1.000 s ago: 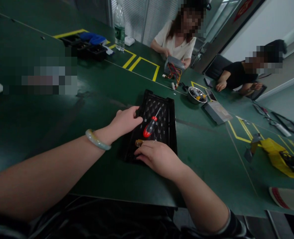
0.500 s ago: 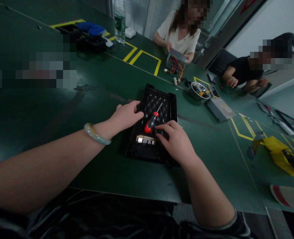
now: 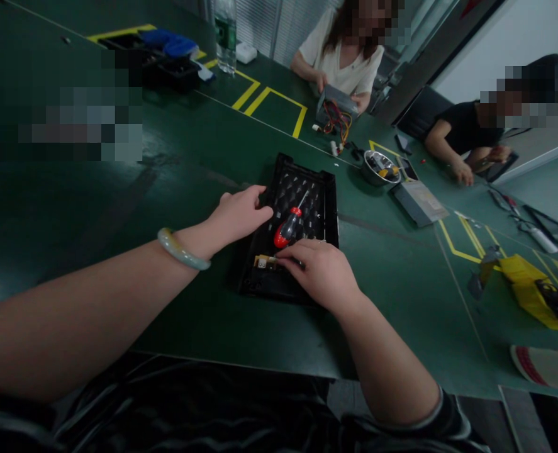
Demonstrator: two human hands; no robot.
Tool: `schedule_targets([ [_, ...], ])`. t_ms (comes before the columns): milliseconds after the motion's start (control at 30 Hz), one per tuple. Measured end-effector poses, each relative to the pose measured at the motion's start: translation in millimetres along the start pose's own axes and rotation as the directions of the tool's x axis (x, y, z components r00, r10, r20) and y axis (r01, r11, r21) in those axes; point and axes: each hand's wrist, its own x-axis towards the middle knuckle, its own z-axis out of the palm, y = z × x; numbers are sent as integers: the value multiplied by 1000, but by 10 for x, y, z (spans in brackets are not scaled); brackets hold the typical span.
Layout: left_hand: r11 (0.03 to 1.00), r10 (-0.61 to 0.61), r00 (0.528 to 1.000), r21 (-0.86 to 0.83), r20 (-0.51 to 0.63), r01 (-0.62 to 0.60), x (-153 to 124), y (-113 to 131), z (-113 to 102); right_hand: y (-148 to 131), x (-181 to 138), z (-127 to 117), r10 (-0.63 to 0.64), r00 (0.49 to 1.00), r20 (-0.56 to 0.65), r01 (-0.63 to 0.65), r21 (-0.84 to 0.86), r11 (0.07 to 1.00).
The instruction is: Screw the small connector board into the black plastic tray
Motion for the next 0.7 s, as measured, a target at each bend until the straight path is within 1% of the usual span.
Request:
schedule_targets([
  [200,1000,-12,1000,-10,9,12,2,9,-2,-14,-2,-5,5,1000,-4,-5,-10,1000],
  [367,1000,-2,1000,-5,3,2,-19,22,-22,-46,-74,-154,44,996,-81,-42,26,999],
  [433,1000,-2,1000,-8,4,2,-31,37,-35,-80,-127,-227,56,995,-84,-54,33,998],
  [567,1000,-17,1000,-10,8,17,-47,69,-55,-162,-234,-317,49,998,37,-51,41,998],
  [633,1000,-20,1000,-12,14,20,-50,77,-60,-194,-266,-322,37,994,102,-42,46,998],
  [700,1000,-23,1000,-14,13,23,-52,79,-63,-211,-277,-309,28,990,141,-35,46,998],
])
